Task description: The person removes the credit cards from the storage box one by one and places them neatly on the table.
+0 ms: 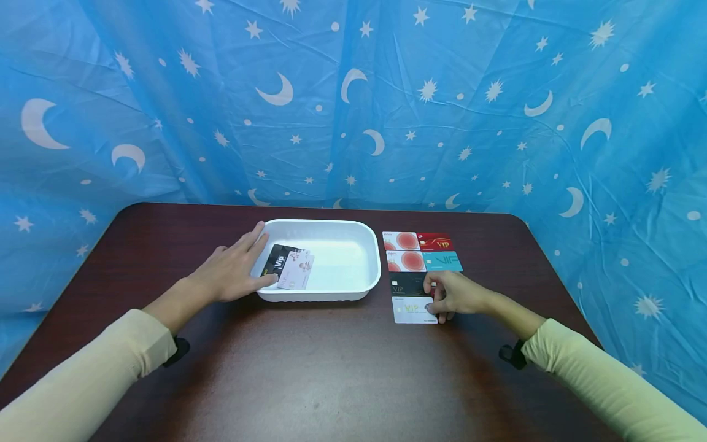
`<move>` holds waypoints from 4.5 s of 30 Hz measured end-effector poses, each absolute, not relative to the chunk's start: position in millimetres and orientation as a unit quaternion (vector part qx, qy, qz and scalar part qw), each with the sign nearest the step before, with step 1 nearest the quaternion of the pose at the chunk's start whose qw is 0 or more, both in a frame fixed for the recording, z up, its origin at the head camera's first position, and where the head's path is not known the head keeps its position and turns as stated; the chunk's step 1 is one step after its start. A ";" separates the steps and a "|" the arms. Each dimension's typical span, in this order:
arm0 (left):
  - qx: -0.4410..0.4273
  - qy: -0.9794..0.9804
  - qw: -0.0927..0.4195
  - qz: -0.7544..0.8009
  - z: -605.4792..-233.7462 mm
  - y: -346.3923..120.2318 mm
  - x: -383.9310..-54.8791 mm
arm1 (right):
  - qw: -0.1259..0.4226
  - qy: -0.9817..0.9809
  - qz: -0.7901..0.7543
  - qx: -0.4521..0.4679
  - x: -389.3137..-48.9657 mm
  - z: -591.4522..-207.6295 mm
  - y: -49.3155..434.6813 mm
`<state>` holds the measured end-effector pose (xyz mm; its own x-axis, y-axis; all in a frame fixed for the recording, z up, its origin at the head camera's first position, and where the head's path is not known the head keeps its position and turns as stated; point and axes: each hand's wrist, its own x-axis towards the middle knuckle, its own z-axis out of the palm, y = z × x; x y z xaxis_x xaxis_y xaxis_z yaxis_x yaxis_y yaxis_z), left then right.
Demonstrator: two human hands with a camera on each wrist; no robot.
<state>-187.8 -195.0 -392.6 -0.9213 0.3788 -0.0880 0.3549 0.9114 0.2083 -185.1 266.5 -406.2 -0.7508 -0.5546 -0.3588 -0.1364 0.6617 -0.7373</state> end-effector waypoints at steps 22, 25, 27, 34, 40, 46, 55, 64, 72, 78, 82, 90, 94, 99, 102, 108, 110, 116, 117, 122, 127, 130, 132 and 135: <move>0.188 0.975 0.069 0.096 -392.1 -194.3 -187.0 | 0.165 0.892 -0.294 -0.301 -242.7 -319.3 195.7; 0.187 0.975 0.068 0.096 -392.4 -194.5 -186.9 | 0.178 0.882 -0.312 -0.305 -252.0 -314.1 178.1; 0.187 0.975 0.067 0.096 -392.3 -194.3 -186.8 | 0.187 0.877 -0.319 -0.306 -256.8 -312.1 166.5; 0.189 0.975 0.065 0.096 -391.0 -194.2 -186.7 | 0.233 0.866 -0.325 -0.298 -271.8 -312.5 130.6; 0.189 0.975 0.066 0.095 -390.6 -195.5 -186.9 | 0.261 0.864 -0.305 -0.306 -278.0 -317.4 105.4; 0.187 0.976 0.070 0.089 -391.9 -196.1 -188.4 | 0.293 0.857 -0.286 -0.313 -280.5 -319.7 84.3; 0.185 0.976 0.075 0.088 -391.9 -195.7 -189.0 | 0.334 0.847 -0.309 -0.276 -286.4 -329.8 57.2; 0.187 0.975 0.073 0.090 -392.0 -196.1 -188.8 | 0.360 0.849 -0.299 -0.246 -288.9 -341.5 35.9; 0.190 0.976 0.066 0.086 -392.0 -196.4 -189.0 | 0.368 0.855 -0.272 -0.243 -284.9 -349.3 22.0; 0.193 0.976 0.061 0.084 -392.4 -197.0 -189.5 | 0.382 0.859 -0.239 -0.243 -283.6 -350.2 12.2; 0.195 0.975 0.063 0.084 -392.9 -197.2 -189.5 | 0.394 0.860 -0.230 -0.230 -283.2 -349.6 6.4; 0.193 0.976 0.061 0.086 -391.6 -195.3 -189.3 | 0.402 0.865 -0.218 -0.209 -283.4 -348.2 2.1; 0.193 0.976 0.060 0.084 -391.4 -195.2 -189.7 | 0.407 0.864 -0.217 -0.204 -283.3 -347.8 1.8; 0.193 0.975 0.063 0.088 -391.4 -196.2 -189.4 | 0.422 0.857 -0.209 -0.207 -282.0 -347.8 0.7; 0.193 0.975 0.065 0.092 -391.4 -196.9 -188.6 | 0.432 0.853 -0.205 -0.210 -281.1 -348.1 -0.8; 0.195 0.974 0.064 0.094 -391.9 -197.4 -187.5 | 0.437 0.850 -0.202 -0.215 -280.3 -351.1 -4.0; 0.195 0.974 0.064 0.094 -391.7 -197.2 -187.3 | 0.437 0.850 -0.202 -0.215 -279.8 -351.3 -4.5; 0.195 0.974 0.062 0.093 -390.7 -196.2 -187.3 | 0.440 0.849 -0.203 -0.211 -279.6 -351.7 -5.1; 0.195 0.974 0.062 0.092 -390.6 -196.0 -187.5 | 0.440 0.849 -0.203 -0.211 -279.5 -351.5 -5.0; 0.194 0.975 0.065 0.092 -390.8 -195.3 -188.1 | 0.438 0.850 -0.202 -0.213 -278.6 -350.6 -5.2; 0.195 0.974 0.066 0.091 -391.2 -194.8 -188.7 | 0.417 0.859 -0.197 -0.222 -276.4 -350.8 -6.0; 0.196 0.975 0.064 0.089 -391.1 -194.8 -189.1 | 0.391 0.867 -0.191 -0.243 -274.3 -350.7 -7.5; 0.196 0.975 0.063 0.088 -391.0 -194.9 -189.2 | 0.369 0.872 -0.183 -0.265 -273.0 -350.5 -8.5; 0.197 0.974 0.062 0.088 -390.8 -195.2 -188.9 | 0.328 0.879 -0.168 -0.302 -271.2 -349.2 -9.3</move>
